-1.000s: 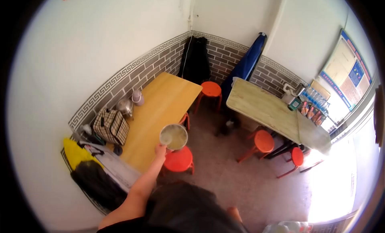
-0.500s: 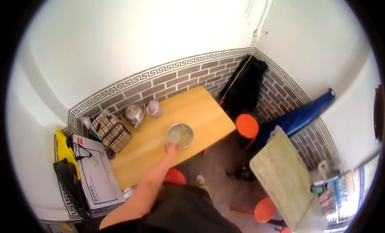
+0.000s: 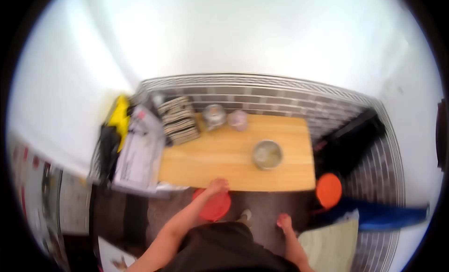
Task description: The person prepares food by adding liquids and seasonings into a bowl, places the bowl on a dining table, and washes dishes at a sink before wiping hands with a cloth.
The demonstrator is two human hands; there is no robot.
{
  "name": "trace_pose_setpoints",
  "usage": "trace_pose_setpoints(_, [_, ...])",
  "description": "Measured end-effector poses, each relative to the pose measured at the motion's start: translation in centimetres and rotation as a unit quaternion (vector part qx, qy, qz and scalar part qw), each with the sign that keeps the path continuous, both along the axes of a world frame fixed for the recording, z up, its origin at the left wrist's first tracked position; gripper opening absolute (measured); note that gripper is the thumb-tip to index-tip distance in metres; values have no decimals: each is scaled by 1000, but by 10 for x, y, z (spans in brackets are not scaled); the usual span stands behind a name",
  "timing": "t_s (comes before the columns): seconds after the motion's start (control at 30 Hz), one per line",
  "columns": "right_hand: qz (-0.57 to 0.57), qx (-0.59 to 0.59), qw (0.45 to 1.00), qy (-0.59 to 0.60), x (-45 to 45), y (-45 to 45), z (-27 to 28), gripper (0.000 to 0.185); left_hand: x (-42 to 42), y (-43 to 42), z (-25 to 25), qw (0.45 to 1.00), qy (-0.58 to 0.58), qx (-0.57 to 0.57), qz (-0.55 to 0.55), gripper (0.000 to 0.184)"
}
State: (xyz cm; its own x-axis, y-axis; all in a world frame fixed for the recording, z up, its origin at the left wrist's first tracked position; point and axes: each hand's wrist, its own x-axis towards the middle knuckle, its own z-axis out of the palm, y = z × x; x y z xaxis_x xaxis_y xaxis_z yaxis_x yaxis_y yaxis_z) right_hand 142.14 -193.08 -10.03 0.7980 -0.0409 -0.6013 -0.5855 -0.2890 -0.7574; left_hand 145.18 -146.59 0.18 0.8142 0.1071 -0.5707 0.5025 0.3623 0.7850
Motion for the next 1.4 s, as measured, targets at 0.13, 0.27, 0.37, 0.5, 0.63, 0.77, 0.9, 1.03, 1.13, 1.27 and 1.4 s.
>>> trace_pose_setpoints(0.13, [197,11,958,210,-26,47,-41,8,-200,98,-37,971,53,157,171,29])
trace_pose_setpoints(0.27, [403,-97,885,213,-74,113,-81,10,-469,149,-61,817,190,203,506,20])
trace_pose_setpoints(0.37, [646,-171,743,47,-89,172,-110,10,-670,117,-75,770,449,355,281,36])
trace_pose_setpoints(0.5, [682,-186,708,4,-131,273,-73,6,-842,-8,-78,743,500,440,64,40])
trace_pose_setpoints(0.63, [564,-15,804,188,-186,368,-24,7,-906,-47,-106,567,467,-136,665,25])
trace_pose_setpoints(0.77, [740,-196,641,-58,-211,448,-14,17,-933,12,-156,641,339,-84,684,23])
trace_pose_setpoints(0.9, [843,-86,422,-321,-196,510,-100,21,-905,200,-165,619,147,-89,767,18])
trace_pose_setpoints(1.03, [762,-207,611,-49,-236,659,-83,27,-839,400,-81,690,31,-83,719,31])
trace_pose_setpoints(1.13, [900,-97,221,-363,-268,783,-111,25,-799,500,16,733,-80,-136,661,42])
trace_pose_setpoints(1.27, [833,-66,503,-221,-387,972,22,27,-784,605,72,736,-140,-152,644,41])
trace_pose_setpoints(1.4, [783,122,569,-219,-461,1121,107,24,-778,689,84,734,-180,-213,620,49])
